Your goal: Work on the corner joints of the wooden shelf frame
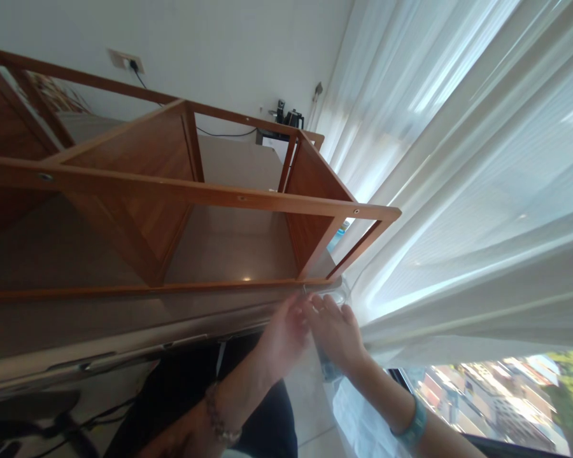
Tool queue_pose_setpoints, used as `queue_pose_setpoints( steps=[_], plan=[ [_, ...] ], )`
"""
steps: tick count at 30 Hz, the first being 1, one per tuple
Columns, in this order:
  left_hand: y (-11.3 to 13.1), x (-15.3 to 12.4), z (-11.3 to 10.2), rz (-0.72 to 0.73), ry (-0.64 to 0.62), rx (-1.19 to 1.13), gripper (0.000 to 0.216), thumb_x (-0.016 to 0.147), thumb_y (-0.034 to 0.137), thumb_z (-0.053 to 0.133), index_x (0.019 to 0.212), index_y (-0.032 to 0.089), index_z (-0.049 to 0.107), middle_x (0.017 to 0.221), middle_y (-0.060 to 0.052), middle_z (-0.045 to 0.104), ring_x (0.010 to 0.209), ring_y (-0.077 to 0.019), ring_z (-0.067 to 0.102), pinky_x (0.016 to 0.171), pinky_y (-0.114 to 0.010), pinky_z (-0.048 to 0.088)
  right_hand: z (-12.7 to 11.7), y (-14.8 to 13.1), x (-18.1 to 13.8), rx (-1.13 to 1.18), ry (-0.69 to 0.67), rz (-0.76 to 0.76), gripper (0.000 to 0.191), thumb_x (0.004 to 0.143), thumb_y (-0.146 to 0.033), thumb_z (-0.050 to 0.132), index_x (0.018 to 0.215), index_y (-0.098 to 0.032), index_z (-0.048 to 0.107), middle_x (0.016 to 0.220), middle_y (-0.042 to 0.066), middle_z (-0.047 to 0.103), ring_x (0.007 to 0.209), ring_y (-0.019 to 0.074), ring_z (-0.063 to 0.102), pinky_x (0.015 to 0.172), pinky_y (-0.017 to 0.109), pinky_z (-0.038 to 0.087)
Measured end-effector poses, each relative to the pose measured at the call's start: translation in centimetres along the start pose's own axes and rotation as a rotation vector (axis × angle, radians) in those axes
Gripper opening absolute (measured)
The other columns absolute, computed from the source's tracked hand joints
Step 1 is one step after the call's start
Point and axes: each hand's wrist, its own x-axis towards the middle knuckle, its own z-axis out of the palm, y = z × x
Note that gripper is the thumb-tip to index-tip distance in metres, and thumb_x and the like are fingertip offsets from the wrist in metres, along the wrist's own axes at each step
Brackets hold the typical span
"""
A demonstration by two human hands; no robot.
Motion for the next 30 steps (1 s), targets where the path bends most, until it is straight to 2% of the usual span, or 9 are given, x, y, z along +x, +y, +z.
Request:
queue_pose_setpoints(
  steps=[2,4,5,8,10,13,16,20,30],
  plan=[
    [-0.5,-1.2,-0.6,0.151,0.050,0.152,0.017,0.085,0.035,0.059,0.093,0.020,0.057,0.061,0.007,0.052,0.043,-0.0045,0.042,0.045,-0.019,0.031,0.1,-0.2,-0.1,0.031,-0.023,0.057,0.010,0.089,-0.016,0.057,0.095,-0.023,0.059,0.095,0.003,0.064,0.091,0.0208,0.049,0.073,0.033,0.025],
    [-0.3,-2.8,-0.5,0.430,0.078,0.467,0.018,0.081,0.037,0.061,0.086,0.022,0.053,0.054,0.009,0.042,0.040,-0.0051,0.031,0.043,-0.020,0.023,0.0,-0.5,-0.1,0.077,-0.060,0.127,0.007,0.091,-0.017,0.056,0.090,-0.023,0.058,0.088,0.002,0.064,0.088,0.0205,0.049,0.074,0.034,0.025],
    [0.3,-3.9,0.0,0.643,0.041,0.683,0.016,0.081,0.036,0.061,0.083,0.023,0.053,0.053,0.009,0.041,0.040,-0.0062,0.029,0.043,-0.022,0.022,-0.1,-0.5,0.0,0.107,-0.077,0.167,0.008,0.092,-0.018,0.055,0.088,-0.023,0.058,0.086,0.002,0.063,0.087,0.0204,0.049,0.075,0.034,0.025],
    [3.4,-7.7,3.8,1.574,-0.088,1.386,0.006,0.080,0.021,0.061,0.086,0.024,0.060,0.067,0.003,0.057,0.059,-0.0116,0.045,0.059,-0.028,0.034,-0.4,-0.6,0.2,0.241,-0.137,0.280,0.014,0.096,-0.021,0.049,0.085,-0.023,0.059,0.082,0.002,0.064,0.088,0.0213,0.051,0.079,0.036,0.024],
    [5.8,-9.9,7.5,2.026,0.004,1.701,0.012,0.078,0.018,0.065,0.088,0.025,0.063,0.072,0.002,0.061,0.068,-0.0149,0.051,0.070,-0.033,0.035,-0.2,-0.5,0.2,0.380,-0.162,0.350,0.021,0.097,-0.025,0.045,0.083,-0.023,0.060,0.080,0.002,0.065,0.088,0.0211,0.052,0.079,0.036,0.025],
    [8.1,-11.0,12.5,2.086,0.163,2.001,0.014,0.088,0.024,0.056,0.099,0.023,0.065,0.089,-0.002,0.065,0.083,-0.0193,0.055,0.079,-0.037,0.035,0.9,-0.5,-0.2,0.623,-0.137,0.454,0.033,0.101,-0.030,0.037,0.081,-0.021,0.061,0.074,0.001,0.064,0.081,0.0182,0.053,0.076,0.032,0.027],
    [8.8,-9.8,15.1,1.953,0.181,2.231,0.026,0.093,0.032,0.050,0.114,0.023,0.063,0.103,-0.006,0.064,0.096,-0.0244,0.055,0.085,-0.040,0.034,2.3,-0.8,-0.7,0.820,-0.086,0.524,0.040,0.102,-0.039,0.033,0.080,-0.021,0.062,0.074,0.000,0.064,0.076,0.0162,0.055,0.076,0.031,0.029],
    [9.3,-7.1,16.0,1.878,0.035,2.382,0.034,0.093,0.038,0.051,0.120,0.021,0.063,0.105,-0.010,0.063,0.098,-0.0262,0.054,0.081,-0.039,0.034,2.9,-1.2,-0.9,0.917,-0.069,0.572,0.045,0.101,-0.045,0.033,0.072,-0.021,0.058,0.067,-0.002,0.062,0.074,0.0159,0.055,0.077,0.031,0.030],
    [10.1,-5.0,16.6,1.849,0.047,2.462,0.024,0.095,0.029,0.050,0.098,0.017,0.070,0.088,-0.008,0.069,0.090,-0.0243,0.054,0.076,-0.038,0.030,3.1,-2.7,-0.7,1.314,-0.016,0.714,0.051,0.100,-0.052,0.029,0.072,-0.020,0.056,0.067,0.000,0.060,0.070,0.0155,0.057,0.072,0.027,0.038]
  ],
)
